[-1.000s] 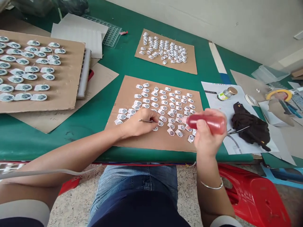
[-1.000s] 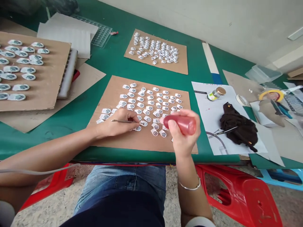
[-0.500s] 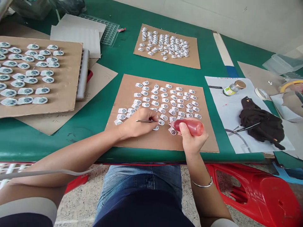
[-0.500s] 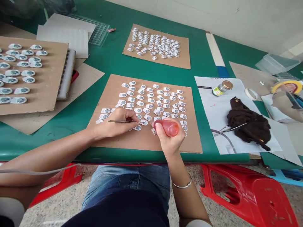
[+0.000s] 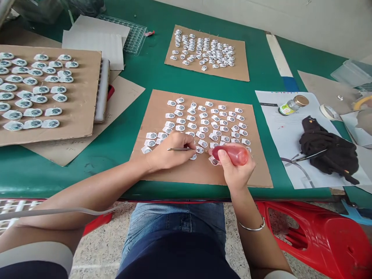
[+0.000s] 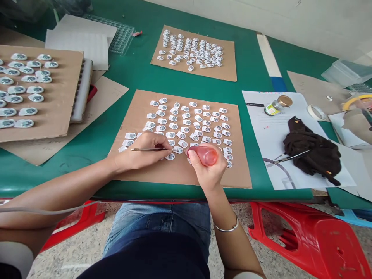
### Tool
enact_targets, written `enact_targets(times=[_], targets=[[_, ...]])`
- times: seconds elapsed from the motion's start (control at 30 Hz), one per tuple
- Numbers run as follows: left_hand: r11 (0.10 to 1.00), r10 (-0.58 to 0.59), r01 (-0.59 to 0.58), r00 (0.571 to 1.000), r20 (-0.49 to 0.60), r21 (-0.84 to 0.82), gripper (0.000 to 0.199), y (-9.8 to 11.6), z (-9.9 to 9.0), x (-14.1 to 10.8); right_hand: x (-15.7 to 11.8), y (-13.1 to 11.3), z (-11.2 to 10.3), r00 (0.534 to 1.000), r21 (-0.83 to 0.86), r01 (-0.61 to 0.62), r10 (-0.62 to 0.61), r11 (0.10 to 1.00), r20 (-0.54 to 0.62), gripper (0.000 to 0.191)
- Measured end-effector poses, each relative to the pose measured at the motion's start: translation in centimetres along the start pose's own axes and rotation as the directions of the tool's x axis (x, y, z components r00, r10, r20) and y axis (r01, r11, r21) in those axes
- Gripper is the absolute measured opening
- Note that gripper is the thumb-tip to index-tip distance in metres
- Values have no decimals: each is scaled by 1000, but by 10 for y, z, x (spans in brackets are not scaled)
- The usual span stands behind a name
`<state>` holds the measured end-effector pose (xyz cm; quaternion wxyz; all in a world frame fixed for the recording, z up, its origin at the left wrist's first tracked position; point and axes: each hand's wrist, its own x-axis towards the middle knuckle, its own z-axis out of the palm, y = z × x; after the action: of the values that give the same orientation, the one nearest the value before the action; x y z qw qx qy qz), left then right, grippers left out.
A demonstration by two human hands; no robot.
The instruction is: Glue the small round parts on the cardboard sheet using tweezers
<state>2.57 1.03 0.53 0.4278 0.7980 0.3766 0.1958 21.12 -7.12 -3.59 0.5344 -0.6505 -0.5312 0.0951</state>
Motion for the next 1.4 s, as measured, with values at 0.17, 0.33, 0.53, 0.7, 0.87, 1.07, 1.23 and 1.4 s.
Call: enact_targets(times=[0.17,0.33,0.53,0.7,0.87,1.07,1.23,1.4], targets=[[1000,19,-19,1000,-16,1,16,0,1,0,3,-3,0,998,-52,63,-64,997,-14,27],[1000,31,-31,999,-24,-1,16,-1,1,0,5,-5,0,994,-76,106,-107,991,-4,24],[999,29,-30,999,-35,-12,15,-3,3,1,5,-6,-2,987,-65,162,-161,985,20,23],[1000,29,-30,999,-35,-9,16,-3,3,1,4,-10,-3,981,-63,193,-192,979,29,21],[999,36,-36,999,-41,-16,16,-4,3,1,3,-10,-2,976,-79,215,-216,973,2,20],[999,43,-44,998,-38,-19,15,-5,3,2,3,-9,-2,981,-74,196,-195,978,18,20],[999,33,-33,999,-25,-26,15,-5,2,2,3,-9,-2,977,-61,214,-214,975,13,19],[999,30,-30,999,-16,-34,14,-4,1,2,2,-9,-1,976,-51,218,-218,975,14,18]])
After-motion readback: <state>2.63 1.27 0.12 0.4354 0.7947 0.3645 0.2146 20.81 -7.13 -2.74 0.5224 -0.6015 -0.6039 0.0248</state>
